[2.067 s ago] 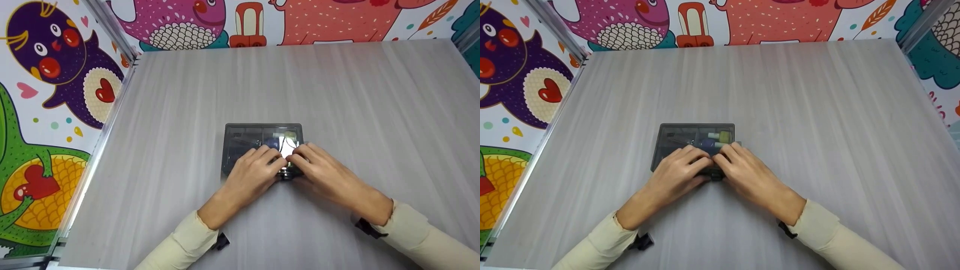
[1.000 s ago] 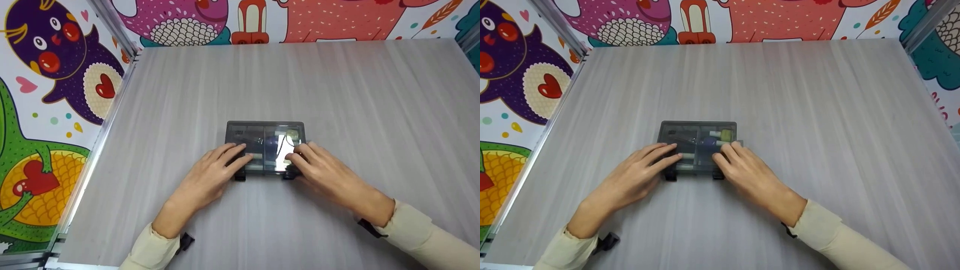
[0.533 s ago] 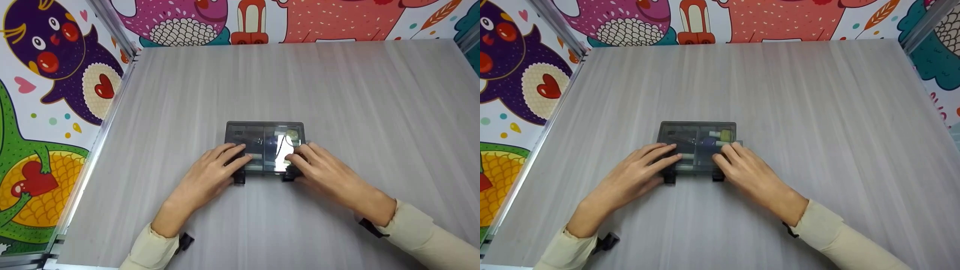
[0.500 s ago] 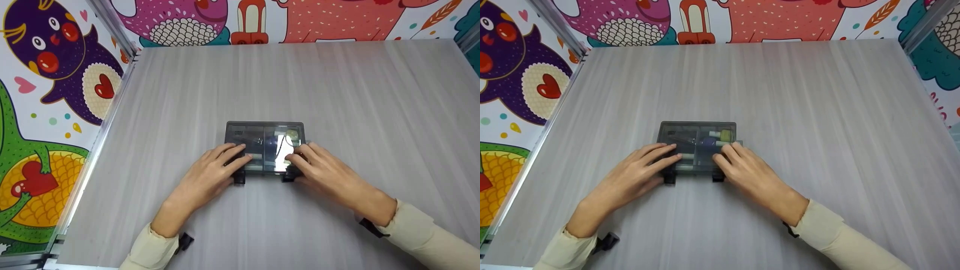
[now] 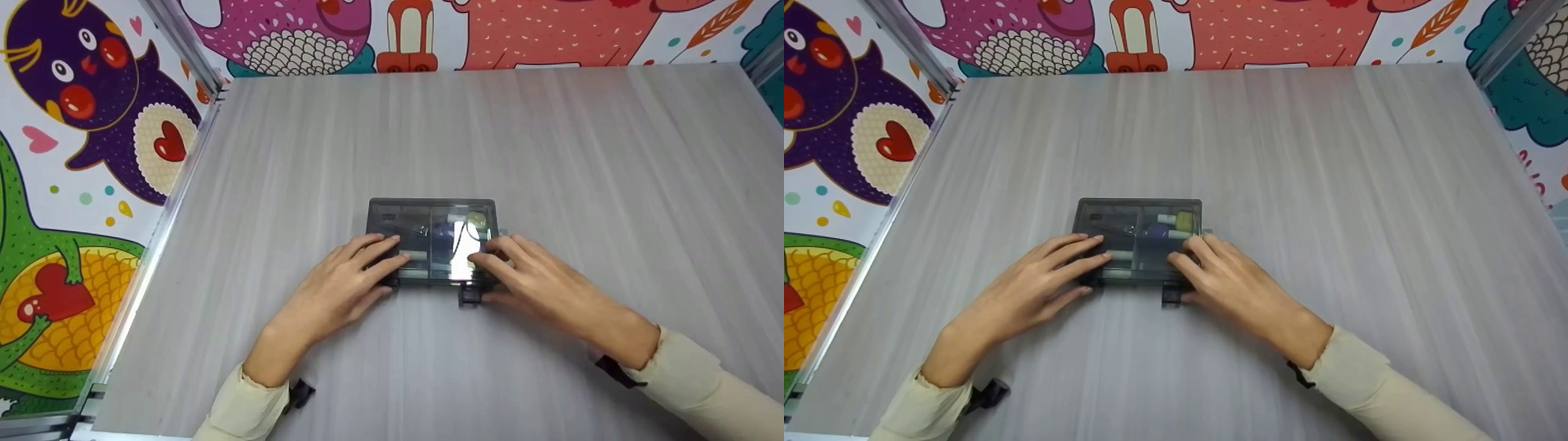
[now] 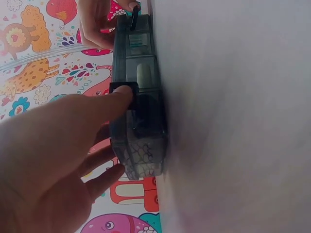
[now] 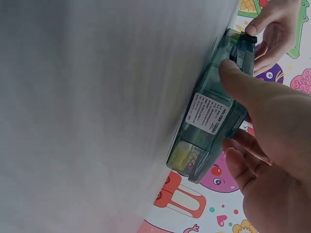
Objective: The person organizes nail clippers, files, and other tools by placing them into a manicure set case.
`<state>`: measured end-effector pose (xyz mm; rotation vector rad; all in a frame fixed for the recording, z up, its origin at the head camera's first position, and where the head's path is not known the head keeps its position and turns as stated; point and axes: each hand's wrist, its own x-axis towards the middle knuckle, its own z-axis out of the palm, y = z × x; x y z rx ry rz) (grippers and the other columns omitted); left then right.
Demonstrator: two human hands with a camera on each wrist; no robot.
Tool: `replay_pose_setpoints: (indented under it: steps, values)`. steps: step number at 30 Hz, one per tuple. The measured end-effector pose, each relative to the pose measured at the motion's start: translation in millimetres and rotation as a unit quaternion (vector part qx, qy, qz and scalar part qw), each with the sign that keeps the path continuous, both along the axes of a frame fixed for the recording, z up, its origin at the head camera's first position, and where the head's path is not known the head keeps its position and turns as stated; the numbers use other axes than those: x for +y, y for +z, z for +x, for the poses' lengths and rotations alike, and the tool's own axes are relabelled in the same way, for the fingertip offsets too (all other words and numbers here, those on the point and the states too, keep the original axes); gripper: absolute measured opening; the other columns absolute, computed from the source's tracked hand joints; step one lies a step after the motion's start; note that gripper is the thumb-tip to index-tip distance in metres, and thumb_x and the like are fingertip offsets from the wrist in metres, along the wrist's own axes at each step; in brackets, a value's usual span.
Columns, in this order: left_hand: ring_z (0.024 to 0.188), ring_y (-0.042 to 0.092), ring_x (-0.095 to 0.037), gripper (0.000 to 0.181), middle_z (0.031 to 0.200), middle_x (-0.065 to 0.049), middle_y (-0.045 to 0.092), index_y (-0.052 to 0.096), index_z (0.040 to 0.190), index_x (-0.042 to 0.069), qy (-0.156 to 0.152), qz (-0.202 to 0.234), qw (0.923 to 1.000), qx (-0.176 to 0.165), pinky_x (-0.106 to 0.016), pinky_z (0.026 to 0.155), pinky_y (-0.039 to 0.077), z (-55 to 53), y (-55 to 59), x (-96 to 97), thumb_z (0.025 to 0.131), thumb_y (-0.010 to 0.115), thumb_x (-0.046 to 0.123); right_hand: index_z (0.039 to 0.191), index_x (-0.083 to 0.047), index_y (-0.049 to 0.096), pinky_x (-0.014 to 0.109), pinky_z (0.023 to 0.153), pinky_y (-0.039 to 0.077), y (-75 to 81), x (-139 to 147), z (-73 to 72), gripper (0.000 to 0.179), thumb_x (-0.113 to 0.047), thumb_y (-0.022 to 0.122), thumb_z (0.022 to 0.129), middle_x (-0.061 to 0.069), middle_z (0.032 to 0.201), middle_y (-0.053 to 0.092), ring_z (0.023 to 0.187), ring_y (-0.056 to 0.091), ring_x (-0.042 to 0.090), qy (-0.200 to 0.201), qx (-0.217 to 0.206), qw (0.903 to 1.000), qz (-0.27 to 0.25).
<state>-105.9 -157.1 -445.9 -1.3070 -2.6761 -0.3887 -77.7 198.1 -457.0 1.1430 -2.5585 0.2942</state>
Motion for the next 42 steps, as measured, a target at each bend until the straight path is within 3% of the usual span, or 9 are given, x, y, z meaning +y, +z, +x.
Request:
replay_pose_setpoints:
  steps: [8, 16, 26, 30, 34, 37, 42]
  values:
    - [0.153, 0.051, -0.031, 0.052, 0.166, -0.006, 0.053, 0.060, 0.156, 0.022, 0.010, 0.006, 0.9995, -0.028, -0.052, 0.125, 0.045, -0.1, 0.7, 0.6, 0.105, 0.073, 0.026, 0.145, -0.013, 0.065, 0.034, 0.081, 0.061, -0.3, 2.5, -1.4, 0.066, -0.032, 0.091, 0.088, 0.008, 0.129, 0.064, 0.103, 0.063, 0.021, 0.014, 0.003, 0.9998, -0.011]
    - [0.151, 0.052, -0.031, 0.052, 0.164, -0.006, 0.056, 0.060, 0.155, 0.022, 0.010, 0.011, 0.9994, -0.030, -0.052, 0.124, 0.047, -0.4, 0.3, 1.9, 0.105, 0.073, 0.026, 0.146, -0.013, 0.065, 0.038, 0.085, 0.064, 0.6, 5.0, -0.1, 0.061, -0.027, 0.088, 0.091, 0.010, 0.131, 0.064, 0.107, 0.067, 0.025, 0.014, 0.000, 0.9998, -0.015]
    - [0.150, 0.053, -0.030, 0.052, 0.163, -0.005, 0.057, 0.061, 0.154, 0.022, 0.016, 0.016, 0.9983, -0.053, -0.051, 0.124, 0.047, -1.3, 2.2, 2.7, 0.104, 0.074, 0.026, 0.146, -0.009, 0.064, 0.044, 0.091, 0.064, 3.5, 4.1, 1.5, 0.054, -0.017, 0.081, 0.095, 0.014, 0.132, 0.062, 0.111, 0.068, 0.029, 0.014, -0.037, 0.9990, -0.019]
    - [0.150, 0.052, -0.030, 0.052, 0.163, -0.005, 0.056, 0.060, 0.154, 0.022, 0.019, 0.012, 0.9979, -0.061, -0.050, 0.124, 0.047, -1.2, 3.5, 3.2, 0.104, 0.074, 0.025, 0.145, -0.010, 0.064, 0.047, 0.093, 0.064, 3.9, 0.5, 3.0, 0.056, -0.034, 0.080, 0.097, 0.014, 0.131, 0.063, 0.110, 0.069, 0.031, -0.004, -0.035, 0.9994, -0.006]
    - [0.150, 0.052, -0.030, 0.052, 0.163, -0.005, 0.056, 0.060, 0.154, 0.023, 0.024, 0.009, 0.9975, -0.067, -0.051, 0.124, 0.047, -1.0, 4.5, 3.6, 0.104, 0.074, 0.025, 0.142, -0.010, 0.064, 0.045, 0.088, 0.065, 3.3, -5.0, 3.2, 0.071, -0.054, 0.085, 0.090, 0.013, 0.127, 0.063, 0.104, 0.069, 0.030, -0.020, -0.010, 0.9996, 0.017]
    - [0.150, 0.052, -0.030, 0.052, 0.163, -0.005, 0.056, 0.060, 0.155, 0.023, 0.024, 0.008, 0.9971, -0.071, -0.051, 0.124, 0.046, -1.0, 4.6, 3.9, 0.104, 0.074, 0.025, 0.138, -0.010, 0.065, 0.042, 0.083, 0.064, 2.3, -7.8, 2.4, 0.070, -0.052, 0.089, 0.087, 0.012, 0.124, 0.062, 0.097, 0.067, 0.027, -0.023, 0.004, 0.9996, 0.019]
    - [0.149, 0.053, -0.030, 0.052, 0.163, -0.005, 0.057, 0.061, 0.153, 0.022, 0.020, 0.016, 0.9971, -0.071, -0.049, 0.125, 0.046, -1.2, 4.1, 3.6, 0.104, 0.075, 0.024, 0.134, -0.010, 0.066, 0.041, 0.078, 0.063, 0.3, -8.5, 1.8, 0.058, -0.042, 0.088, 0.091, 0.011, 0.122, 0.062, 0.092, 0.066, 0.026, -0.022, 0.013, 0.9997, 0.002]
